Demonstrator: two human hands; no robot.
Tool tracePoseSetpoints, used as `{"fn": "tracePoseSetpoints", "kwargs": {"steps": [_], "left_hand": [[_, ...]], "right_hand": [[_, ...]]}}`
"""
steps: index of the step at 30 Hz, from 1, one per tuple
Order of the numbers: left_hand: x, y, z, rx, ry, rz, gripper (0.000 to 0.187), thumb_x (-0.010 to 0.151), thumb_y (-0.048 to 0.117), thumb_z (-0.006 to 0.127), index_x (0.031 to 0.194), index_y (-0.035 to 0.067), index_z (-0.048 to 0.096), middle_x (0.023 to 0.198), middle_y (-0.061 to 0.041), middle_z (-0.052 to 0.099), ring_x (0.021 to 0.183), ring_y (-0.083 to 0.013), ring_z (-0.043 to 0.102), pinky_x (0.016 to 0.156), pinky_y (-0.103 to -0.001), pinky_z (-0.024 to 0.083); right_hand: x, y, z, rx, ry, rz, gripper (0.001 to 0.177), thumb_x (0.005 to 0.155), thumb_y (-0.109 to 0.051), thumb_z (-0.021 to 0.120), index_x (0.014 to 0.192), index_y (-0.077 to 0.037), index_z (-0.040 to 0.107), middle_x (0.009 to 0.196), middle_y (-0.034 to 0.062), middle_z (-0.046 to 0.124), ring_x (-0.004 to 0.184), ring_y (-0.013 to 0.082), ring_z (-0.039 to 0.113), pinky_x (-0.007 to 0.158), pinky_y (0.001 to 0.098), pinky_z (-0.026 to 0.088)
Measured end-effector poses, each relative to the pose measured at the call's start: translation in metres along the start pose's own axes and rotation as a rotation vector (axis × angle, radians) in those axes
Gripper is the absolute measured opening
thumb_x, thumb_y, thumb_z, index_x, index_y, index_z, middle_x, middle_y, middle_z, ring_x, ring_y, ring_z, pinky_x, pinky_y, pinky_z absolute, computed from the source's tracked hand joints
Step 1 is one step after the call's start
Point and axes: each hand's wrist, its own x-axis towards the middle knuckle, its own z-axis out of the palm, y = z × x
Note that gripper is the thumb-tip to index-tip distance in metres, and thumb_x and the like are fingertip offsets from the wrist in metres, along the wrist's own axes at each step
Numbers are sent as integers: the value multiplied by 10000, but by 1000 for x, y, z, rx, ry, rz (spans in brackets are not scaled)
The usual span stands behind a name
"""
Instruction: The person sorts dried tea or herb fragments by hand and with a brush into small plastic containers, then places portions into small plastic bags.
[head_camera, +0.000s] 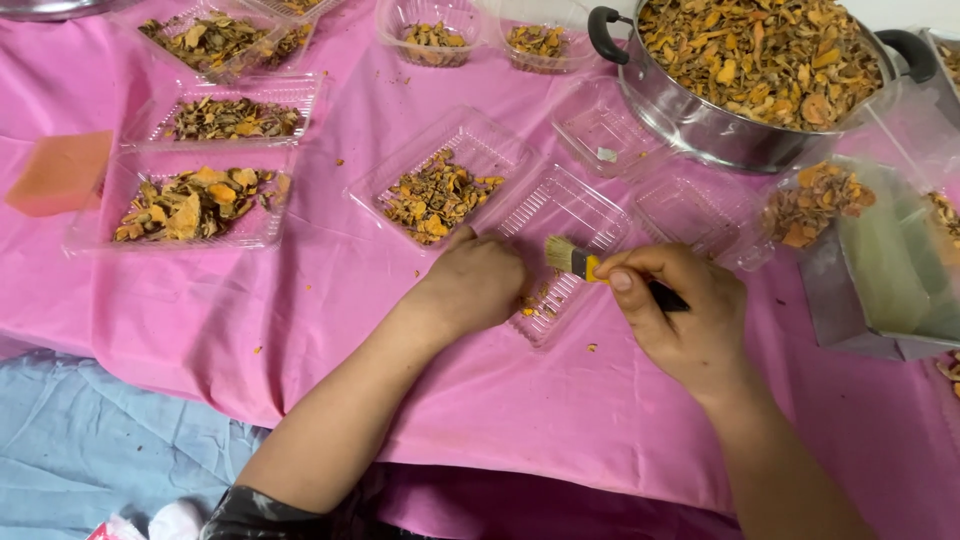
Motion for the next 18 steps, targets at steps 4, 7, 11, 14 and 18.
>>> {"fn": "tracePoseSetpoints", "kwargs": {"steps": [4,7,11,14,18], "left_hand": [[-5,7,-17,-23,5,29,200,844,293,663,872,153,802,840,-71,743,922,-302,699,826,-485,474],[-9,11,-32,-78,-16,32,220,856,271,659,902,113,804,864,-101,758,934,-321,709,823,-500,491],[-12,15,-40,-97,-56,24,241,845,311,680,931,121,802,911,-98,748,971,-328,699,839,-512,481],[-13,18,-42,-101,-89,15,230,834,338,694,944,169,804,936,-65,733,999,-312,683,856,-501,471],[-11,10,-30,-129,-109,33,144,842,305,672,890,260,801,921,-33,731,1005,-297,685,865,-486,471]], "right_hand": [[-1,2,2,-6,5,-13,69,991,-110,691,940,-71,714,884,55,789,767,257,744,702,368,586],[0,2,2,11,9,-25,75,996,-102,686,933,-68,709,875,59,784,752,254,740,690,368,583],[0,1,2,-7,2,-19,78,998,-120,683,941,-75,711,871,50,786,758,257,742,687,373,582],[0,0,2,-19,3,-9,80,996,-133,689,944,-82,720,846,46,778,755,256,741,689,368,582],[1,0,1,-19,0,-1,76,994,-127,692,950,-75,726,821,62,766,752,268,740,680,380,582]]}}
